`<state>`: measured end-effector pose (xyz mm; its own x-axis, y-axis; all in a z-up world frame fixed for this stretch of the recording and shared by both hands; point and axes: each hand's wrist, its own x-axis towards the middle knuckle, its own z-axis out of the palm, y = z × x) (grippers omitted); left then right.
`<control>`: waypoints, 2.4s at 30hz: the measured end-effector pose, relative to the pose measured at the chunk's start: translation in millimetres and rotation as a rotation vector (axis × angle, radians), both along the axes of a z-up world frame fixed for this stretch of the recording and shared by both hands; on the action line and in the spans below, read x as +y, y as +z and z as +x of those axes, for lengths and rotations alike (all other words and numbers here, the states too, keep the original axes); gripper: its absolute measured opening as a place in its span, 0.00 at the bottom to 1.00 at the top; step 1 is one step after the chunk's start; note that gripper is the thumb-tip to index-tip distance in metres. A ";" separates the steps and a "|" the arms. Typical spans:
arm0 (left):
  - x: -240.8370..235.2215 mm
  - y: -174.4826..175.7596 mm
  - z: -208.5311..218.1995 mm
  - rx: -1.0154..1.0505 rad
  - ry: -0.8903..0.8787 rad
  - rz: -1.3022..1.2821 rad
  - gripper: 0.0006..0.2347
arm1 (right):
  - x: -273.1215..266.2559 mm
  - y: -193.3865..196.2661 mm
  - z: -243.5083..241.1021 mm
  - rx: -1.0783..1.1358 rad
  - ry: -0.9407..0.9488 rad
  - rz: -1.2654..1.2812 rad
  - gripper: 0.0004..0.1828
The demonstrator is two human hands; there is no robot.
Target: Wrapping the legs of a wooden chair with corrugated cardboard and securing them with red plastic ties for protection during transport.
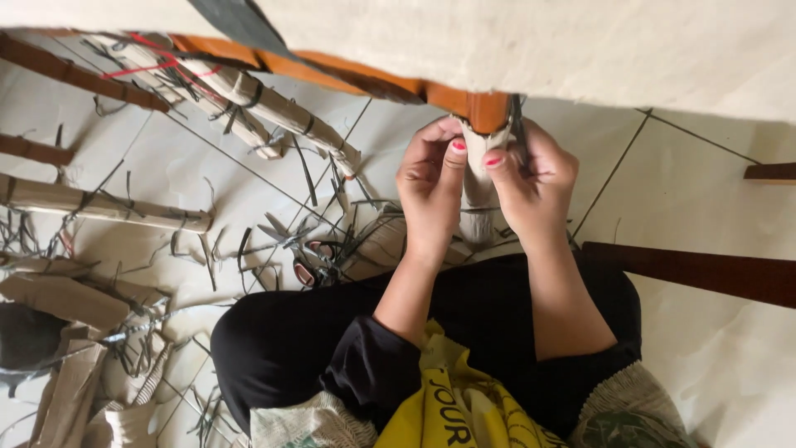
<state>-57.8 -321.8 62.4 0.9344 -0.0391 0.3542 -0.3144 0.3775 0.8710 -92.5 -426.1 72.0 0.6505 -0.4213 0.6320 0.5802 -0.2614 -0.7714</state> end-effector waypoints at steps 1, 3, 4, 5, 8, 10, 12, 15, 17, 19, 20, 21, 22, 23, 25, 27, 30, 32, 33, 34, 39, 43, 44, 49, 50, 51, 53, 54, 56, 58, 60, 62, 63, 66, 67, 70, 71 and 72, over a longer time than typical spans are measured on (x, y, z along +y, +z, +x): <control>-0.1 -0.6 0.4 0.004 -0.042 0.004 0.12 | -0.1 -0.9 0.2 0.001 0.001 0.000 0.19; 1.0 2.4 0.2 0.008 -0.086 0.010 0.15 | 0.8 -1.9 -0.4 0.001 0.001 0.001 0.20; 1.8 6.7 -0.2 0.017 -0.125 0.067 0.16 | 1.4 -1.3 -1.1 0.010 -0.005 -0.006 0.20; 2.9 11.0 -0.8 0.026 -0.164 0.125 0.17 | 2.2 -0.7 -2.0 0.019 -0.011 -0.012 0.20; 9.0 -0.2 3.0 0.026 -0.211 0.176 0.14 | 3.3 1.1 -4.8 0.017 -0.019 -0.021 0.20; 9.5 4.6 2.5 0.023 -0.196 0.151 0.12 | 5.9 3.0 -4.9 0.014 -0.026 -0.026 0.20; 10.1 9.2 1.8 0.016 -0.182 0.126 0.11 | 7.1 4.4 -5.3 0.007 -0.035 -0.030 0.21; 11.3 10.5 3.2 0.029 -0.173 0.126 0.09 | 4.9 2.7 -6.2 0.086 -0.037 0.034 0.19; 12.6 4.9 6.9 0.027 -0.166 0.138 0.09 | 0.8 -1.8 -6.6 0.151 0.004 0.338 0.26; 13.4 -2.8 8.6 0.045 -0.165 0.131 0.09 | -21.3 -11.8 -8.2 0.221 -0.045 0.312 0.22; 13.5 -6.6 10.1 0.061 -0.166 0.123 0.09 | -32.7 -16.6 -8.2 0.286 -0.095 0.286 0.19; 14.0 -6.6 10.2 0.062 -0.164 0.122 0.09 | -36.1 -14.3 -11.5 0.288 -0.093 0.284 0.19; 14.0 -6.3 9.8 0.079 -0.168 0.115 0.09 | -39.9 -11.8 -15.6 0.371 -0.158 0.191 0.17; 13.8 -6.0 9.3 0.097 -0.172 0.109 0.09 | -43.8 -9.1 -19.8 0.453 -0.223 0.097 0.15; 13.0 -8.0 9.4 0.107 -0.171 0.100 0.09 | -45.2 -17.5 -16.0 0.389 -0.303 0.029 0.14; 12.0 -8.5 9.2 0.119 -0.167 0.093 0.09 | -39.4 -15.7 -12.1 0.325 -0.379 -0.038 0.13; 11.4 -4.7 8.1 0.135 -0.174 0.074 0.09 | -19.9 3.3 -4.9 0.171 -0.403 -0.202 0.07; 11.3 0.3 7.1 0.148 -0.185 0.057 0.09 | -8.4 17.0 1.8 0.066 -0.413 -0.300 0.09; 11.2 -1.6 7.7 0.148 -0.185 0.058 0.09 | -6.8 18.9 2.4 0.066 -0.412 -0.298 0.09; 11.1 -3.2 8.1 0.150 -0.187 0.048 0.09 | -5.3 21.4 3.0 0.053 -0.365 -0.279 0.09; 9.9 -5.6 9.4 0.168 -0.206 -0.001 0.10 | -0.7 46.4 -9.2 0.158 -0.097 -0.091 0.12; 12.1 -1.7 9.1 0.175 -0.227 -0.007 0.10 | -14.0 57.0 -17.4 0.175 0.206 -0.134 0.16; 12.1 1.2 9.3 0.174 -0.233 -0.022 0.09 | -18.0 57.8 -18.2 0.183 0.300 -0.131 0.16; 10.9 -20.6 21.2 0.187 -0.242 -0.088 0.07 | -17.5 42.7 1.9 0.104 0.342 -0.183 0.21; 10.9 -26.1 23.1 0.203 -0.243 -0.126 0.06 | -11.0 43.2 4.0 0.084 0.252 -0.162 0.21; 13.7 -30.9 25.6 0.205 -0.242 -0.124 0.06 | -7.1 44.9 3.9 0.086 0.253 -0.160 0.21; 20.2 -39.2 33.0 0.277 -0.283 -0.041 0.04 | 1.1 49.3 5.9 0.065 0.146 -0.298 0.18; 20.0 -37.1 31.5 0.278 -0.280 -0.040 0.04 | 3.5 44.9 7.5 0.065 0.148 -0.297 0.18; 18.4 -33.1 28.4 0.134 -0.317 -0.101 0.07 | 7.2 36.2 10.2 0.043 0.044 -0.286 0.15; 15.5 -23.8 21.0 0.073 -0.266 -0.100 0.10 | 11.0 39.1 9.8 0.039 0.059 -0.263 0.16; 13.8 -16.8 14.9 0.014 -0.215 -0.099 0.13 | 11.9 37.9 10.2 0.036 0.073 -0.241 0.16; 13.4 -11.6 10.8 0.011 -0.167 -0.131 0.07 | 10.2 32.9 12.2 0.009 -0.013 -0.313 0.14; 14.5 -10.6 10.0 0.012 -0.168 -0.131 0.07 | 11.1 34.5 11.2 0.011 -0.014 -0.313 0.14; 18.8 -9.3 7.7 0.047 -0.160 -0.138 0.04 | 13.8 36.4 11.1 -0.002 -0.018 -0.300 0.14; 20.1 -10.8 5.7 0.037 -0.115 -0.156 0.04 | 13.8 34.5 11.6 -0.010 -0.012 -0.281 0.13; 23.1 -14.5 -5.5 0.017 -0.071 -0.212 0.03 | 14.7 32.4 12.3 -0.013 -0.031 -0.273 0.13; 24.3 -15.6 -10.0 0.006 -0.073 -0.249 0.03 | 15.5 32.3 12.6 -0.007 -0.055 -0.284 0.15; 25.5 -16.3 -10.3 0.007 -0.073 -0.249 0.03 | 16.2 32.7 13.0 -0.007 -0.055 -0.283 0.15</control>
<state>-68.1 -296.2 46.1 0.9346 -0.0187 0.3552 -0.2732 0.6017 0.7506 -79.5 -409.9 104.7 0.6270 -0.2619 0.7337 0.5639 -0.4972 -0.6593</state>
